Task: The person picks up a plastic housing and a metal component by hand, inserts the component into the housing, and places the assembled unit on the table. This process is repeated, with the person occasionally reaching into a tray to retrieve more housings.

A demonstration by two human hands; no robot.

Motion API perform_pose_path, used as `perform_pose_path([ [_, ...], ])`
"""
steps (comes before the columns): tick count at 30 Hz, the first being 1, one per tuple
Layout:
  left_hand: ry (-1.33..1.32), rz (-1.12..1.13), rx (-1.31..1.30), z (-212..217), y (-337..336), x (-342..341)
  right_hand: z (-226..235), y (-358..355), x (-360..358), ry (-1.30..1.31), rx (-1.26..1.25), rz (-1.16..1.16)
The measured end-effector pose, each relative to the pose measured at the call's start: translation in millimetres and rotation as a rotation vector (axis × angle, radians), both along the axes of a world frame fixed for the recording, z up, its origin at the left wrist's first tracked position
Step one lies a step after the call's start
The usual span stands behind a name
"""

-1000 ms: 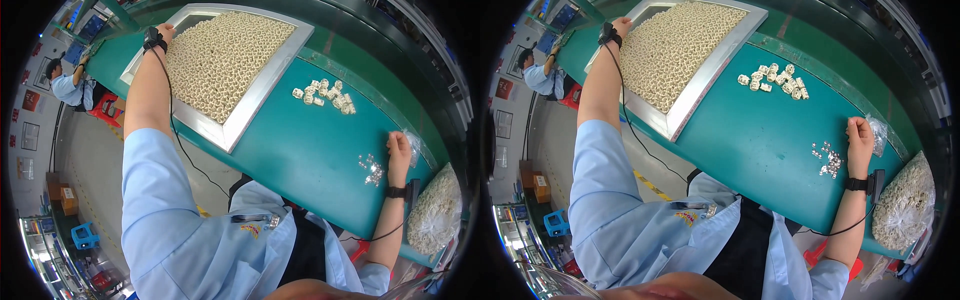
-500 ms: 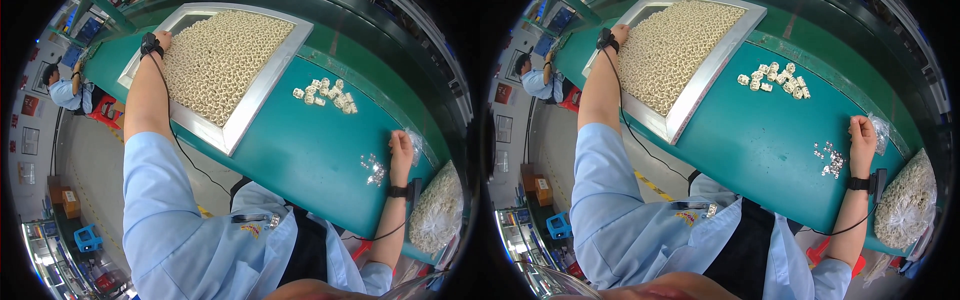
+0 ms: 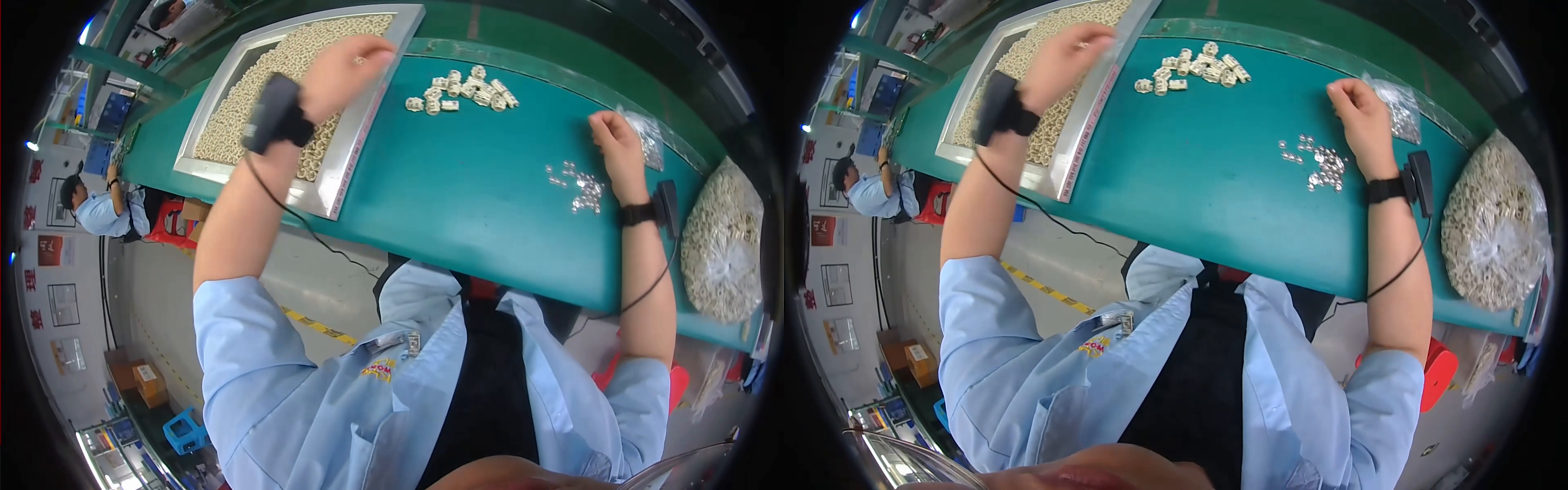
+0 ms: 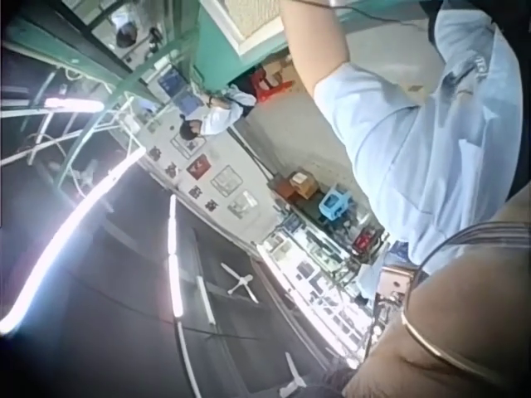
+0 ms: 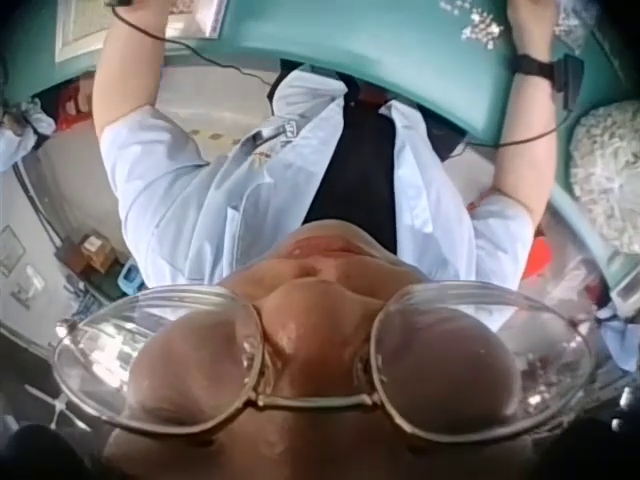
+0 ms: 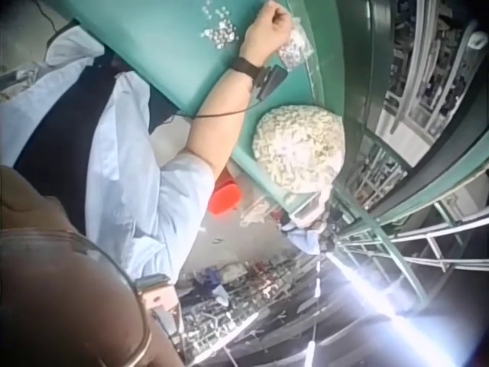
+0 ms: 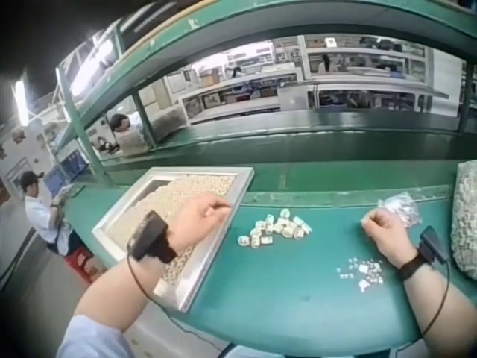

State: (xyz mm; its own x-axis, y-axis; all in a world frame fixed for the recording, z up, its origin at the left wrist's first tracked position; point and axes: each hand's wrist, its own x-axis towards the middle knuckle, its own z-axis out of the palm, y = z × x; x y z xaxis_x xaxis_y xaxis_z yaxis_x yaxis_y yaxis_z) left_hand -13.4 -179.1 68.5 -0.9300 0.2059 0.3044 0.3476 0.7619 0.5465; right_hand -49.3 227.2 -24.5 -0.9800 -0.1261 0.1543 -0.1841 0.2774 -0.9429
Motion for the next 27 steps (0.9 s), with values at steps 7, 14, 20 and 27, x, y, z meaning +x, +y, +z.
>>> perform_pose_path([
  [7, 0.126, -0.176, -0.419, -40.7, 99.6, 6.4, 0.9, -4.1, 0.4, 0.061, 0.023, 0.086],
  [14, -0.002, -0.107, -0.470, -49.8, 112.6, -12.9, 3.7, -2.8, 2.0, 0.080, 0.076, 0.088],
  [20, -0.171, -0.053, -0.077, -41.8, 139.2, -2.0, 13.4, -2.2, 14.2, 0.131, 0.213, 0.095],
  [27, -0.343, -0.129, 0.512, -59.4, 172.1, -4.4, 24.3, -11.1, 28.0, 0.121, 0.319, 0.251],
])
